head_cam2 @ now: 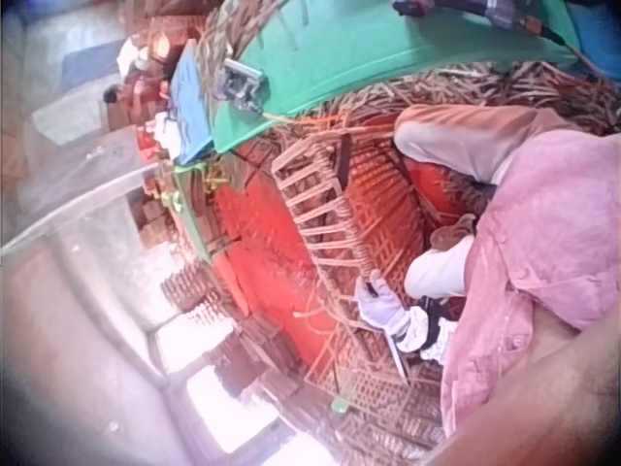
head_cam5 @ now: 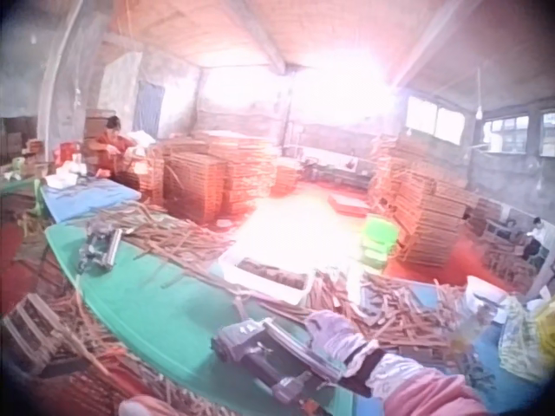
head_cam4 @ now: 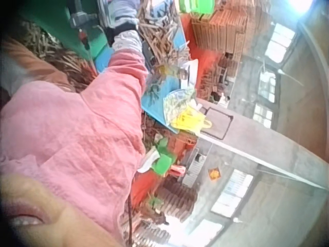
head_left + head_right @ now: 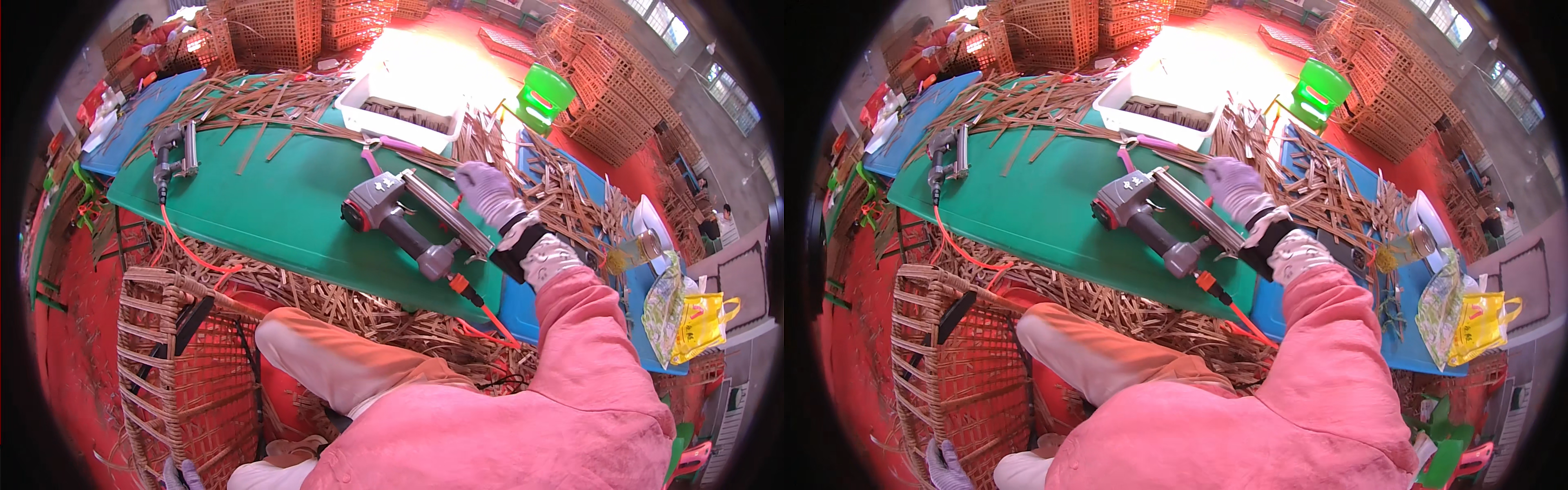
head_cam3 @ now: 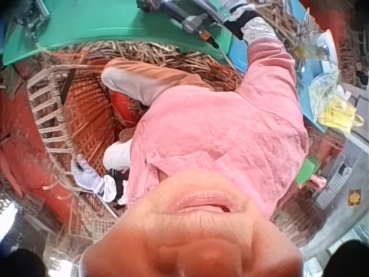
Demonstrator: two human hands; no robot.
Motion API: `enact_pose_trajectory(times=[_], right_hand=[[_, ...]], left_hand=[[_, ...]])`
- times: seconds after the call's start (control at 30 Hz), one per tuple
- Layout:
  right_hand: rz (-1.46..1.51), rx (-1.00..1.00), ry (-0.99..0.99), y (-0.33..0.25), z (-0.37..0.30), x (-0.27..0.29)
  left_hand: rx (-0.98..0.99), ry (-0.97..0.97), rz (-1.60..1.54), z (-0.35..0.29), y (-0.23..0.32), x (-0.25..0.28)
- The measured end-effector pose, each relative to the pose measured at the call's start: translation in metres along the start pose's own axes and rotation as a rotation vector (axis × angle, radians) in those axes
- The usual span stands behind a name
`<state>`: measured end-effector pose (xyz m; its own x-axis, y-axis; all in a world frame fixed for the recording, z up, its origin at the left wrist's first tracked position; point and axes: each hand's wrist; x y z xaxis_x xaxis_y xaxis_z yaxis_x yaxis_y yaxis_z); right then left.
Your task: Assembling or weaving a wicker furniture item using rattan strips and a pneumatic staple gun.
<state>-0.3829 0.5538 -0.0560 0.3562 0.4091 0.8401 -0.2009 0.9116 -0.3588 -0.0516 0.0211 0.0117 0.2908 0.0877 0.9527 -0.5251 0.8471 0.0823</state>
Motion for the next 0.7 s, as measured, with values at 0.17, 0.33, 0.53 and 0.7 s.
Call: enact_pose_trajectory(times=[0.17, 0.33, 0.53, 0.7], right_hand=[[-0.224, -0.220, -0.327, 0.037, 0.030, -0.005], [-0.186, -0.073, -0.303, 0.022, 0.058, -0.020], [-0.026, 0.053, -0.489, -0.028, 0.117, -0.084], [-0.164, -0.134, -0.585, -0.077, 0.155, -0.267]], left_hand=[[0.016, -0.025, -0.035, -0.001, 0.004, 0.003], [0.022, -0.022, -0.011, 0.000, 0.010, 0.003], [0.039, -0.050, -0.014, -0.003, 0.025, 0.008], [0.101, -0.025, 0.116, -0.014, 0.020, 0.020]])
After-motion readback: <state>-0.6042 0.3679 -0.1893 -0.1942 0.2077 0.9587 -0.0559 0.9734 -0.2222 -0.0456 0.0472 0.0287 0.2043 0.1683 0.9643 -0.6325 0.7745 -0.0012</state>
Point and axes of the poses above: each hand's wrist, its own z-axis towards the middle knuckle, its own x-axis out of the back of the hand, y = z × x, and after that the axes turned 7 degrees about z, right-handed
